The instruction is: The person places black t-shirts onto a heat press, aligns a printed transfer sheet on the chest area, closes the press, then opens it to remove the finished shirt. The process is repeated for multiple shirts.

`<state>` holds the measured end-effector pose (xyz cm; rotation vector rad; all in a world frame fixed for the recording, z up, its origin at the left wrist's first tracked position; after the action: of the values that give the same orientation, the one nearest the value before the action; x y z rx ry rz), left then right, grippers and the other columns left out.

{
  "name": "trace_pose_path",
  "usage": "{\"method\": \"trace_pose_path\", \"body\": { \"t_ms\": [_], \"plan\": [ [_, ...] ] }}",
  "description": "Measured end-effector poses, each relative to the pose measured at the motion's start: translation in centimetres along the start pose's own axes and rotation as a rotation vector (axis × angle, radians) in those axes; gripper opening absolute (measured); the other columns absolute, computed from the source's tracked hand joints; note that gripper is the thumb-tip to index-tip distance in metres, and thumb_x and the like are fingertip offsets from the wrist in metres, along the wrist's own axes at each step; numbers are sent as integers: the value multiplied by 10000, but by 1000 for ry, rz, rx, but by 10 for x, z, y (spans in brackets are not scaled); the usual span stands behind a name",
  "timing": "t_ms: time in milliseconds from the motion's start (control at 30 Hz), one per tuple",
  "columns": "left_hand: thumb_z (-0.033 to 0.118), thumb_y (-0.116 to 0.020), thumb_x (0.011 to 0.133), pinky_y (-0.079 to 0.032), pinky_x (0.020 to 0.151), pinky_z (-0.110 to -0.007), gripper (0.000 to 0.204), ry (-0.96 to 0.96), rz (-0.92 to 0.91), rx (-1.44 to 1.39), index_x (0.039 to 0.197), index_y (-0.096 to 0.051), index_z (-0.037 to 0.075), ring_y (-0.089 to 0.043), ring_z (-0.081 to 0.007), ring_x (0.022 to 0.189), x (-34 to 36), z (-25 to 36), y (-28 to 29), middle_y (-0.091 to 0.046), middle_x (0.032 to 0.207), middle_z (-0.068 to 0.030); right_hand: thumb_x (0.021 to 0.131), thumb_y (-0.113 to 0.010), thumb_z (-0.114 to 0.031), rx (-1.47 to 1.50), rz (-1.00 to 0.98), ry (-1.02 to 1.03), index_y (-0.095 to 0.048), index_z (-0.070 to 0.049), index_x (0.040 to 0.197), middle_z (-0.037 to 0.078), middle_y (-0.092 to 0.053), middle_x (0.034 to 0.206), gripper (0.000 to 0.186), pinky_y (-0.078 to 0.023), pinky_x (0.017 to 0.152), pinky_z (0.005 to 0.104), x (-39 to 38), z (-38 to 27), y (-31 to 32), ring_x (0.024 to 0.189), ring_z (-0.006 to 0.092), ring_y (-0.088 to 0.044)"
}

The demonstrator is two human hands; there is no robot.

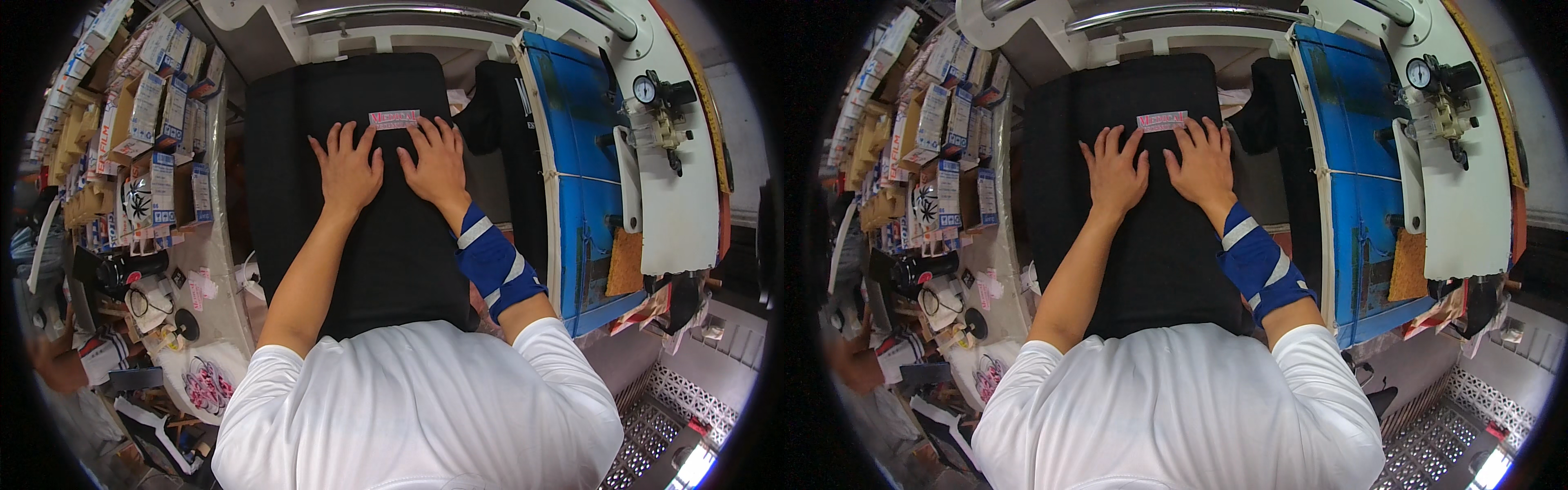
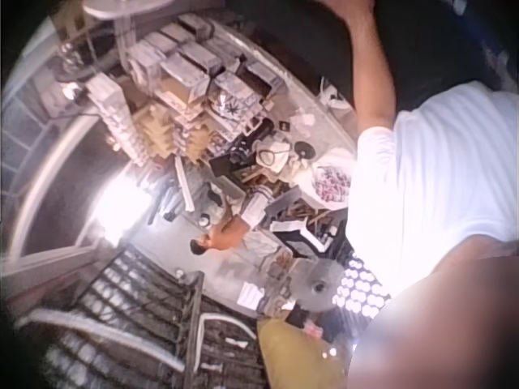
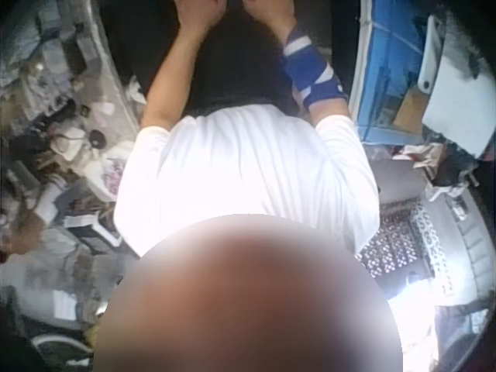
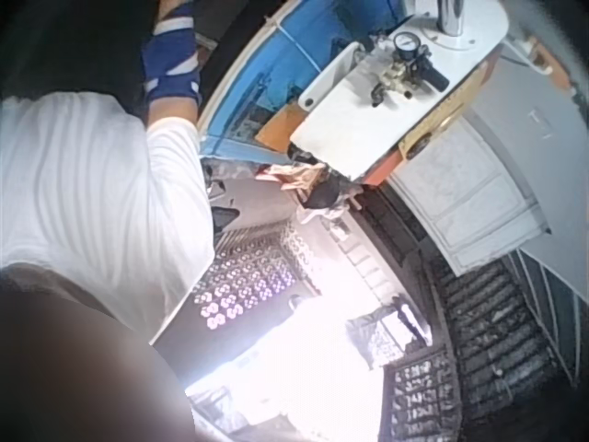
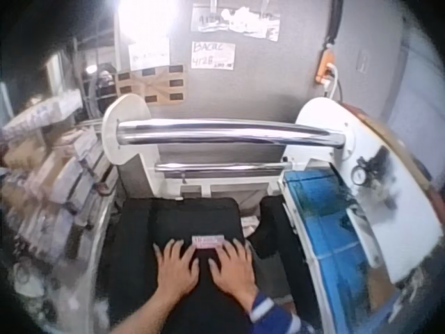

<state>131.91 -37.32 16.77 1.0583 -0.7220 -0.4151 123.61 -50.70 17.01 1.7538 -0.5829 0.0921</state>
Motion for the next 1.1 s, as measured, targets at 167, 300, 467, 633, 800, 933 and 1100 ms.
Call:
{"method": "trace_pose_path", "body": {
  "t_ms": [167,300,467,633,800,933,1100],
  "plan": [
    [316,-630,973,-190,1190,-773,467,-7,10,-4,1407,-626,143,-415,-400,1453,-1,-1,0,-549,1465,-179,964,-663,-374,-1,-2,-2,-642,-82,1367,123,-565,1474,498,-292,1205,600,0,0,-1,1429,394,-436],
    [311,-635,968,-196,1185,-775,464,-15,24,-6,1399,-633,139,-419,-403,1447,-1,1,1,-552,1457,-181,956,-673,-368,1,10,6,-640,-84,1361,122,-567,1464,496,-293,1202,600,0,0,0,1423,392,-439],
    [305,-636,962,-194,1177,-786,464,-23,29,5,1394,-635,137,-423,-404,1442,0,2,1,-557,1445,-183,937,-694,-368,20,-2,-12,-644,-87,1350,121,-570,1453,502,-303,1196,597,2,3,-2,1415,388,-444],
    [306,-628,963,-186,1167,-802,470,-17,24,17,1401,-622,137,-422,-411,1441,-1,2,-1,-553,1446,-186,913,-728,-347,200,60,-104,-692,-72,1282,172,-612,1396,462,-425,1129,503,8,29,-2,1341,392,-530],
    [310,-610,970,-180,1164,-810,475,-18,11,43,1412,-607,137,-418,-422,1441,-2,0,-4,-545,1453,-190,957,-690,-375,483,-17,-899,-714,13,1211,202,-700,1288,465,-495,1033,433,-8,129,-15,1227,356,-645],
    [314,-606,973,-184,1165,-809,472,-24,13,58,1411,-605,138,-413,-423,1444,-2,1,-4,-545,1457,-187,1065,-555,-427,1574,-335,-1249,-646,-49,1369,173,-663,1405,493,-473,1098,440,-19,119,-88,1285,311,-624],
    [315,-603,974,-194,1165,-805,473,-35,7,60,1415,-605,144,-411,-417,1445,0,7,-3,-547,1457,-185,1007,-659,-247,1632,-163,-1302,-624,-9,1349,184,-658,1371,418,-452,1146,456,-6,153,-98,1250,329,-627]
  ]
}}
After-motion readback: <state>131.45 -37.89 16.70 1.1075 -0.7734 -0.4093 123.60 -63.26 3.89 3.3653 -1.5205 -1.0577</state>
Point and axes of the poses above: each hand's wrist, its own x-axis towards the middle knuckle, its own y-axis out of the back of the hand, z = x × y, the point moved 9 cm from there along x, towards the middle knuckle
